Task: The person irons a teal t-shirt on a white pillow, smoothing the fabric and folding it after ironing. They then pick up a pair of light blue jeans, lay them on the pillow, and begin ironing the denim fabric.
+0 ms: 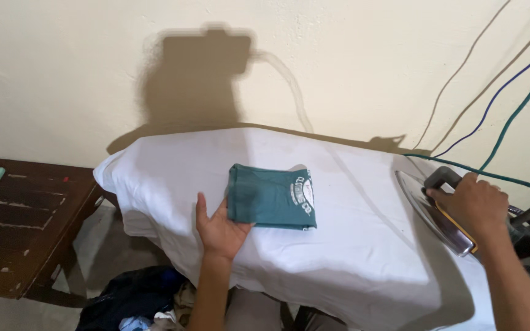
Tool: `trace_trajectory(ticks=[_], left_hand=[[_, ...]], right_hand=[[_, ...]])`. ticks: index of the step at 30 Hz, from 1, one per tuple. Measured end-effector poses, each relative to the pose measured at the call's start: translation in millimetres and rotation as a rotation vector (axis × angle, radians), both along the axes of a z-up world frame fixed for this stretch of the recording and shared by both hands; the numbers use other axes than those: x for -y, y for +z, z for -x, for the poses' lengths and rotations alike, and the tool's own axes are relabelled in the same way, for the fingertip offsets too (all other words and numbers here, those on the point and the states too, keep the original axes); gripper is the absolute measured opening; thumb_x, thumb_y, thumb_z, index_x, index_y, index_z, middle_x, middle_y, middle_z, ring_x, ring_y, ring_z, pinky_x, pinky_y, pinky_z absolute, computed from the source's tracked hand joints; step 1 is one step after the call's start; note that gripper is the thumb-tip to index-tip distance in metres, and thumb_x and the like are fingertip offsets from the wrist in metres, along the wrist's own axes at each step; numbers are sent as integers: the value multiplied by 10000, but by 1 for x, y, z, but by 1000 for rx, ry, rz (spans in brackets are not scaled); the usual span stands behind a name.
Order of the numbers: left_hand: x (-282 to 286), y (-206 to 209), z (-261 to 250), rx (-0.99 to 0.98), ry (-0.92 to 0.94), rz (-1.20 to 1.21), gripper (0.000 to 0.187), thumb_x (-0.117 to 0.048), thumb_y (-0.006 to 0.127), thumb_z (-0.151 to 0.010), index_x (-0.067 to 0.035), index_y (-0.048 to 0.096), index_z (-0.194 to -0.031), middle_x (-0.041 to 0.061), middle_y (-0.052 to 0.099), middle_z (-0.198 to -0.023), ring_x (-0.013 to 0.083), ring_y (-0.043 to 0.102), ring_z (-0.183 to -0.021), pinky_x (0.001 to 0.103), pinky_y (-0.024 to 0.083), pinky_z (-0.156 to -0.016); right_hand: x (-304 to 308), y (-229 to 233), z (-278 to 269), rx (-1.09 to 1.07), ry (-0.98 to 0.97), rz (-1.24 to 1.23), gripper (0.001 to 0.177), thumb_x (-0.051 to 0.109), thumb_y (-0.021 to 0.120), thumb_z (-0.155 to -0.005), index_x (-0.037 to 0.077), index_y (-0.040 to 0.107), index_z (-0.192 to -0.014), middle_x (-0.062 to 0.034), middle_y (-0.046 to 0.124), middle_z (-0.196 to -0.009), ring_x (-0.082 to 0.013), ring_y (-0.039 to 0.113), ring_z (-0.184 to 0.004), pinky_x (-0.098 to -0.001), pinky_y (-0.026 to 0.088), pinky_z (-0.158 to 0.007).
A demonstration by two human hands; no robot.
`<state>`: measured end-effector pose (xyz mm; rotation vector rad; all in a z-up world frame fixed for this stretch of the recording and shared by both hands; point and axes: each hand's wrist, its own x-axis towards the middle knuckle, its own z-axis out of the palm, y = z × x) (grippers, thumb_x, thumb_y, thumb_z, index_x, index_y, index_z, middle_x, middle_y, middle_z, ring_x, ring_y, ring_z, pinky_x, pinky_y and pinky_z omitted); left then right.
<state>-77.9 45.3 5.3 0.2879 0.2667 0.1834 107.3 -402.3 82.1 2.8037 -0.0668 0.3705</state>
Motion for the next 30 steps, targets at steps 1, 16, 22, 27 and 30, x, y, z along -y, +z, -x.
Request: trace_trajectory(ticks=[1,16,22,27,30], left_hand=[[-9,-2,-4,16,-75,-65,804,-600,536,-893,47,545,-1371,198,642,-1308,324,613,-1188,444,503,-1001],[-41,-35,-61,-3,60,-1470,861,43,765,-726,-120,444,-1508,187,489,-1506,239,463,-1358,333,403,-1072],[14,-18,-62,-86,-150,-1415,641,-31,788,-762,-147,638,-1375,152,698,-1284,228,664,-1134,313,520,-977],[81,-37,-84,-38,-160,-1604,625,-107,796,-749,-119,638,-1353,173,699,-1231,315,662,-1103,377,522,-964],[96,-52,-98,27,-10,-1797,631,-112,821,-718,-70,642,-1321,213,625,-1287,371,581,-1240,417,457,-1057]], right_hand=[[-9,0,5,149,43,178,931,838,671,-619,59,716,-1127,-205,762,-983,-338,766,-912,-443,605,-774],[-231,-84,31,-667,437,-1496,575,31,686,-869,147,579,-1422,-171,666,-1076,-191,636,-807,-357,528,-700],[-157,-88,-4,-479,630,-1554,443,-53,685,-859,83,692,-1280,-102,707,-1102,-170,653,-865,-308,553,-774],[-85,-36,10,-314,317,-892,487,174,780,-851,141,661,-1322,-110,680,-1202,-284,743,-887,-403,583,-817],[-80,-39,18,136,634,-608,433,293,767,-888,74,694,-1254,-205,676,-1272,-377,672,-1124,-458,546,-962]])
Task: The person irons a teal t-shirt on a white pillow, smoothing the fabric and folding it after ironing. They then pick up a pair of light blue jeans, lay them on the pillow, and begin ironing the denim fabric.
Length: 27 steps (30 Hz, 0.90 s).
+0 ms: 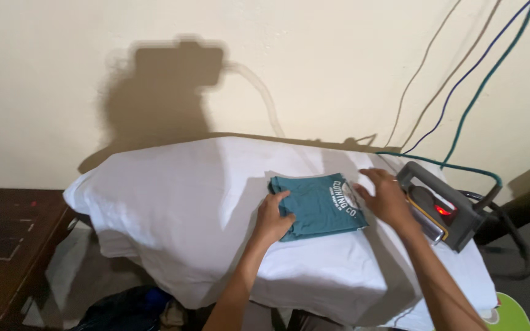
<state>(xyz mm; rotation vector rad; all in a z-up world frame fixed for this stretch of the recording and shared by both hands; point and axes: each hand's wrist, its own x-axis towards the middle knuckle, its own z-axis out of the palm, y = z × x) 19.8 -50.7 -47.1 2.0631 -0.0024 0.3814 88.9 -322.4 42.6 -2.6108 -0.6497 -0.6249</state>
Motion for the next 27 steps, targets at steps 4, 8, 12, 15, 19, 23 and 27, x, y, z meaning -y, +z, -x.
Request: trace_trajectory(ticks=[4,8,12,15,19,23,27], left_hand=[[0,-10,-1,-41,-11,-17,688,-110,808,-688,-60,606,-1344,217,580,-1332,387,547,-1275,427,442,-1080],[-4,-4,8,-44,-17,-17,722,-102,796,-694,-48,578,-1380,206,570,-1364,376,529,-1309,416,426,-1102],[3,13,26,-66,32,-74,739,-93,769,-711,-36,540,-1412,220,470,-1427,379,453,-1332,462,401,-1100],[5,32,42,172,48,-328,682,-98,762,-754,37,544,-1385,282,370,-1513,439,364,-1351,539,344,-1088],[9,34,58,346,-80,-536,541,-192,705,-890,60,573,-1349,253,452,-1512,415,406,-1387,567,353,-1053],[11,26,73,409,-71,-563,411,-199,676,-952,70,655,-1262,263,585,-1380,419,483,-1344,538,398,-1015],[11,16,93,491,-57,-544,290,-134,659,-940,50,732,-1151,240,655,-1283,370,590,-1204,488,470,-962]], right_hand=[[-36,-33,3,-4,103,73,536,465,595,-991,113,610,-1394,-184,574,-1454,-384,531,-1352,-538,351,-1172],[-61,-50,-1,-164,24,231,754,650,489,-939,173,442,-1521,-185,368,-1582,-389,289,-1471,-563,186,-1163],[-50,-49,-10,-295,21,320,798,693,485,-941,176,372,-1538,-170,292,-1666,-388,209,-1476,-579,120,-1157],[-3,-17,-13,98,-55,360,812,658,595,-866,89,523,-1442,-155,506,-1516,-361,400,-1445,-532,290,-1178],[68,26,-17,134,-470,450,714,613,677,-846,55,656,-1291,-198,655,-1294,-400,568,-1260,-509,450,-1020],[88,35,-23,-232,-568,438,702,684,650,-901,25,689,-1141,-194,750,-1003,-359,718,-983,-483,571,-828],[66,63,-4,-323,-594,271,730,733,724,-774,37,750,-994,-183,750,-812,-339,734,-823,-474,573,-746]])
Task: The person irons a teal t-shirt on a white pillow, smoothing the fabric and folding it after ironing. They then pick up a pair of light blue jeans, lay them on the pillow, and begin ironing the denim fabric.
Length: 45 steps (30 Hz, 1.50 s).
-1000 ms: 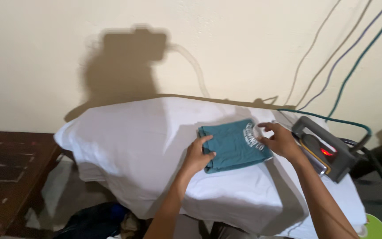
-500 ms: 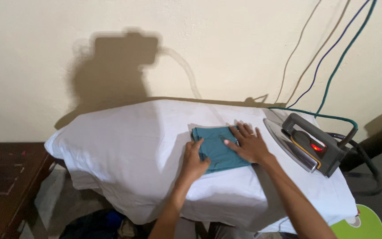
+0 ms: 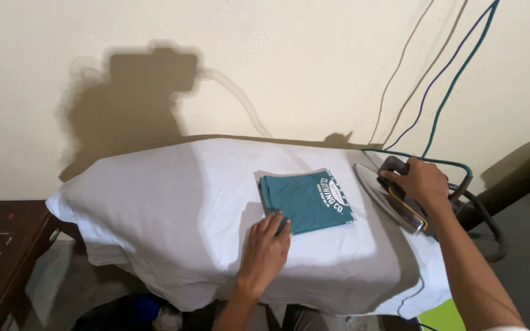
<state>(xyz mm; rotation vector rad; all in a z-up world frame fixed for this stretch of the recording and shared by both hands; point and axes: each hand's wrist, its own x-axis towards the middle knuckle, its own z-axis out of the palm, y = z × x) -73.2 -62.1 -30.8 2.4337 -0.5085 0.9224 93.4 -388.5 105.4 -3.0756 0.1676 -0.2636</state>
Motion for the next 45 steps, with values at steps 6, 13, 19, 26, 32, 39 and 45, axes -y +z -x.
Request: trace_trajectory(ticks=[6,13,19,26,32,39,45], left_hand=[[-1,0,21,34,19,55,274,-120,682,-921,67,739,-1113,189,701,-1122,310,641,-1018,432,514,-837],[-4,9,23,71,-6,130,229,-116,698,-895,71,745,-1019,171,722,-1014,299,658,-926,423,507,-790],[-3,11,22,123,19,134,224,-101,707,-889,92,743,-999,166,727,-985,287,660,-895,408,501,-773],[-3,11,23,140,25,216,199,-89,699,-889,77,755,-983,165,734,-994,287,672,-893,401,522,-780],[-4,10,23,112,29,296,181,-127,716,-867,35,756,-935,149,738,-973,296,680,-879,413,530,-785],[-4,26,22,179,117,552,273,-187,613,-992,29,662,-1152,178,673,-1124,319,616,-1079,438,508,-924],[7,45,-5,203,119,605,479,-306,420,-1109,43,460,-1433,256,476,-1415,375,450,-1353,483,391,-1131]], right_hand=[[-78,40,66,-46,213,47,692,747,694,-759,76,746,-922,-152,739,-736,-310,748,-716,-448,588,-705],[-180,12,61,-46,431,84,609,657,680,-823,64,696,-960,-173,712,-706,-340,720,-690,-456,569,-628],[-231,-5,9,-42,421,65,618,622,702,-859,9,690,-931,-173,717,-721,-325,728,-695,-439,582,-624],[-217,10,38,-137,385,-28,530,591,707,-844,68,758,-917,-171,749,-791,-321,741,-753,-458,585,-678],[-199,21,87,-134,364,-125,553,598,717,-811,72,752,-981,-181,760,-834,-349,745,-821,-479,576,-743],[-217,5,103,-47,487,-90,557,575,750,-807,33,703,-925,-211,719,-757,-387,732,-741,-485,584,-669],[-194,-7,108,-32,498,16,645,649,720,-819,24,650,-963,-196,709,-697,-369,729,-674,-469,579,-611]])
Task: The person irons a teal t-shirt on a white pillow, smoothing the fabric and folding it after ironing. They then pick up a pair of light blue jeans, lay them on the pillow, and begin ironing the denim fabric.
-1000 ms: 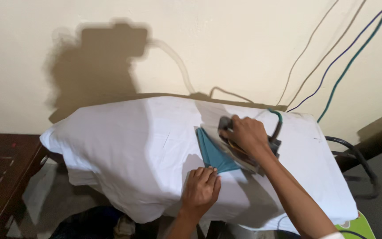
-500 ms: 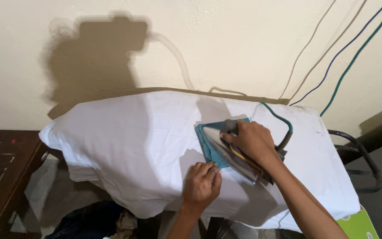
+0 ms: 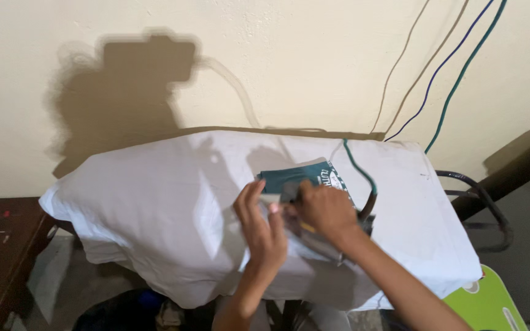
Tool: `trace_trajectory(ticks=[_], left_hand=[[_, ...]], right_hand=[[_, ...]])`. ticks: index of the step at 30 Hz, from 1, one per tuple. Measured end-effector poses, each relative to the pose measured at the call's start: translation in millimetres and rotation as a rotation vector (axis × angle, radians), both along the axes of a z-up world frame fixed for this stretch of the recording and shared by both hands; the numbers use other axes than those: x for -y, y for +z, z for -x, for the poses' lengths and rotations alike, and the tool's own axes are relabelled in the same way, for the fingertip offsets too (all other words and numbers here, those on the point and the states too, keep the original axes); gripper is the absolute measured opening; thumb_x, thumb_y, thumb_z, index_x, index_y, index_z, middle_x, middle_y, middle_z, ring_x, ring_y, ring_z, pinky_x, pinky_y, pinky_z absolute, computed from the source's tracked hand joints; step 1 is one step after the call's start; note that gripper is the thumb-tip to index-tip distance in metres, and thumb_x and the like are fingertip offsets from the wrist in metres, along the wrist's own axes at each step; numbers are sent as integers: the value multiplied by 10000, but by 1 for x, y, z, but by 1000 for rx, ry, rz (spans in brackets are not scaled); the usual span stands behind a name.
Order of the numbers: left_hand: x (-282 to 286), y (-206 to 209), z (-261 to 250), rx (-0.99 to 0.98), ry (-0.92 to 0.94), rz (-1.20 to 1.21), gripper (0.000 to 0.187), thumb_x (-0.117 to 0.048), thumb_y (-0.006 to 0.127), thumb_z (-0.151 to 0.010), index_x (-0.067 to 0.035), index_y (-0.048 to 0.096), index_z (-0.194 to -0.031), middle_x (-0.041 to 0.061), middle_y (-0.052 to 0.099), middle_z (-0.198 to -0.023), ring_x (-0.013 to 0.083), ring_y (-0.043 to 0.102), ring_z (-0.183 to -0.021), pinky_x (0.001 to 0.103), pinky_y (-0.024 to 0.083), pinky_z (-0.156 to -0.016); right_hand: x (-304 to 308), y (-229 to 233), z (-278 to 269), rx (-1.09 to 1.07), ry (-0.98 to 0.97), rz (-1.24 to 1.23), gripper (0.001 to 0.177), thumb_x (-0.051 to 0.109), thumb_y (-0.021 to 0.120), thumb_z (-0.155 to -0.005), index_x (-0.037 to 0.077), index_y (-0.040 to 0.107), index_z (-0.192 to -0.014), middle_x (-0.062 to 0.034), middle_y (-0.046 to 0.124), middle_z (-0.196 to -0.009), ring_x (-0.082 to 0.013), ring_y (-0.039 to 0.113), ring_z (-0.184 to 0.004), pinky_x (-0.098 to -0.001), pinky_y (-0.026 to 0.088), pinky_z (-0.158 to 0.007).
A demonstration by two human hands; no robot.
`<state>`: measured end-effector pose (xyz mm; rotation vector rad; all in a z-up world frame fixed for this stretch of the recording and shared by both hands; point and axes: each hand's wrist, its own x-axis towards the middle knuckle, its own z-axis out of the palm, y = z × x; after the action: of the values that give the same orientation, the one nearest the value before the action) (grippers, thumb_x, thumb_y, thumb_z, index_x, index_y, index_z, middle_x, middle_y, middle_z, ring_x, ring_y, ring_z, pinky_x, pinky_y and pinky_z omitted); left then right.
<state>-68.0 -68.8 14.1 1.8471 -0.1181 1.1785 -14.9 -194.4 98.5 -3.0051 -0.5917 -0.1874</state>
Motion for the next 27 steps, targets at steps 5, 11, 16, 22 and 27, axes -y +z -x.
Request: trace_trajectory(ticks=[5,11,16,22,27], left_hand=[[40,-15,-47,-272,-121,-105,775,-444,307,-1100,153,181,-1578,377,109,-1659,502,160,-1529,534,200,-1231],[43,-41,-57,-836,83,-705,792,-503,247,-1054,133,190,-1523,293,151,-1630,394,118,-1537,545,71,-1226],[42,-41,-61,-820,133,-710,815,-520,216,-1044,146,208,-1513,310,204,-1609,405,124,-1517,534,55,-1214],[43,-39,-61,-852,125,-728,805,-505,246,-1031,137,208,-1515,310,206,-1608,404,127,-1518,540,57,-1210],[44,-34,-58,-828,134,-742,758,-491,270,-1033,70,233,-1542,321,223,-1601,424,148,-1516,559,73,-1205]], right_hand=[[24,9,-59,5,-60,47,603,640,695,-841,46,702,-939,-187,735,-779,-343,734,-735,-461,572,-663],[30,6,-108,70,-58,179,669,701,707,-800,45,733,-934,-178,748,-830,-321,745,-767,-430,591,-674],[38,9,-116,1,-70,215,668,703,723,-777,54,746,-936,-169,751,-840,-319,757,-773,-420,598,-685],[60,5,-124,53,-107,203,675,708,725,-771,54,751,-934,-164,760,-861,-318,756,-807,-425,600,-708],[86,7,-128,15,-246,100,609,670,730,-772,89,781,-945,-170,748,-886,-333,748,-819,-455,595,-699]])
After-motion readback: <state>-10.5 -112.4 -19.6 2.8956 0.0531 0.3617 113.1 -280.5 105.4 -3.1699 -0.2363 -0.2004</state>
